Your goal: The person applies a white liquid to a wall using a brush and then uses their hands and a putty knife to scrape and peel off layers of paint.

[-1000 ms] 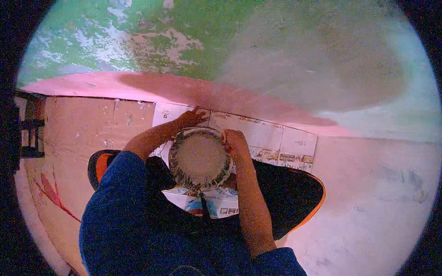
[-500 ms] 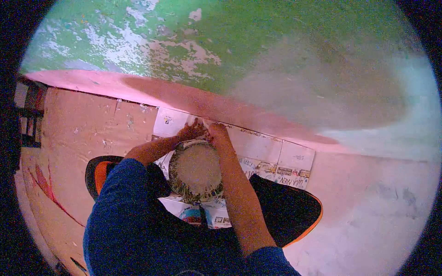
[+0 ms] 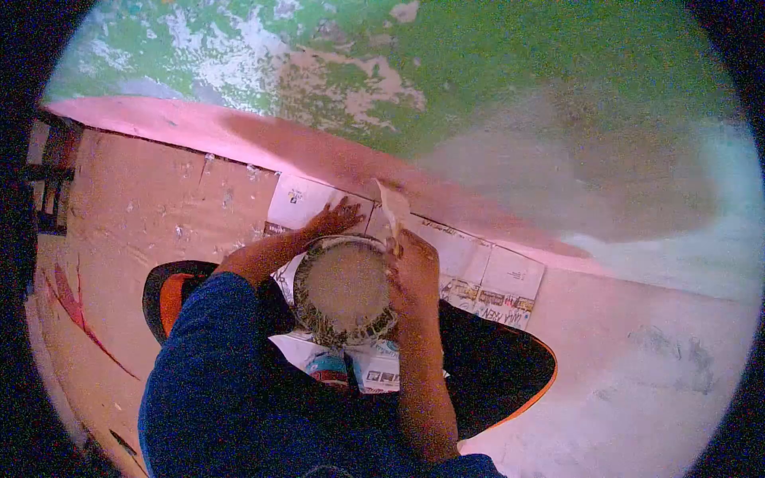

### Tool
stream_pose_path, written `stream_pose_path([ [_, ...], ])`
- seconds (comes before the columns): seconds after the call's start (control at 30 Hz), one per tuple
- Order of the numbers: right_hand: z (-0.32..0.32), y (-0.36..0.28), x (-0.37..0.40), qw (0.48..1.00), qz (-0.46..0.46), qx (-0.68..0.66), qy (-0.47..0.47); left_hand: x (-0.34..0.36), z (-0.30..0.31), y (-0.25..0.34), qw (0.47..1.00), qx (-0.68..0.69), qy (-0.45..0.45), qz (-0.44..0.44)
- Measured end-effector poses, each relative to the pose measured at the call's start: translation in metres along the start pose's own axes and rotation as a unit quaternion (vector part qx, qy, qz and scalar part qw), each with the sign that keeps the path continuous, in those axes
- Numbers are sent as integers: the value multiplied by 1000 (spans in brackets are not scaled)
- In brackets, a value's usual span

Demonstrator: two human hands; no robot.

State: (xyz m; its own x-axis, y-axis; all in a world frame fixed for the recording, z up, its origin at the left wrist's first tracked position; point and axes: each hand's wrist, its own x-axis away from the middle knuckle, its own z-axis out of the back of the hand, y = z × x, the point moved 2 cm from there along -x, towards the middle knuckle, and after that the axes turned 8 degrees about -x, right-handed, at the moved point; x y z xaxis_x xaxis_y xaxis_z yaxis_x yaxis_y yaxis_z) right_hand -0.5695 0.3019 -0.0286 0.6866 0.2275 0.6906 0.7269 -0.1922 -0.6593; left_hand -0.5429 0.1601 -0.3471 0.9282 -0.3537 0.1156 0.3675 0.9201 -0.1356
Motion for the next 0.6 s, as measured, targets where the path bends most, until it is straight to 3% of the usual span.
stream_pose_path([
  [0.07, 23, 7, -16, 995, -78, 9, -54, 3, -4, -1, 1000, 1, 9, -8],
  [0.1, 23, 15, -31, 996, -75, 9, -53, 3, -7, -3, 1000, -2, 23, -11],
  [0.13, 17, 25, -45, 995, -70, 66, -42, 4, -19, 2, 993, -46, 101, 26],
  [0.27, 19, 78, -137, 984, -64, 158, -42, 17, -2, -5, 999, -27, 41, 7],
  [0.33, 39, 112, -198, 988, -123, -45, -83, 14, -16, -4, 996, -11, 89, 13],
  [0.47, 36, 132, -238, 987, -145, -66, -21, 21, 1, -5, 996, -12, 81, 22],
  [0.6, 10, 90, -177, 986, -96, -131, -24, 17, -11, -8, 995, 65, 69, 19],
])
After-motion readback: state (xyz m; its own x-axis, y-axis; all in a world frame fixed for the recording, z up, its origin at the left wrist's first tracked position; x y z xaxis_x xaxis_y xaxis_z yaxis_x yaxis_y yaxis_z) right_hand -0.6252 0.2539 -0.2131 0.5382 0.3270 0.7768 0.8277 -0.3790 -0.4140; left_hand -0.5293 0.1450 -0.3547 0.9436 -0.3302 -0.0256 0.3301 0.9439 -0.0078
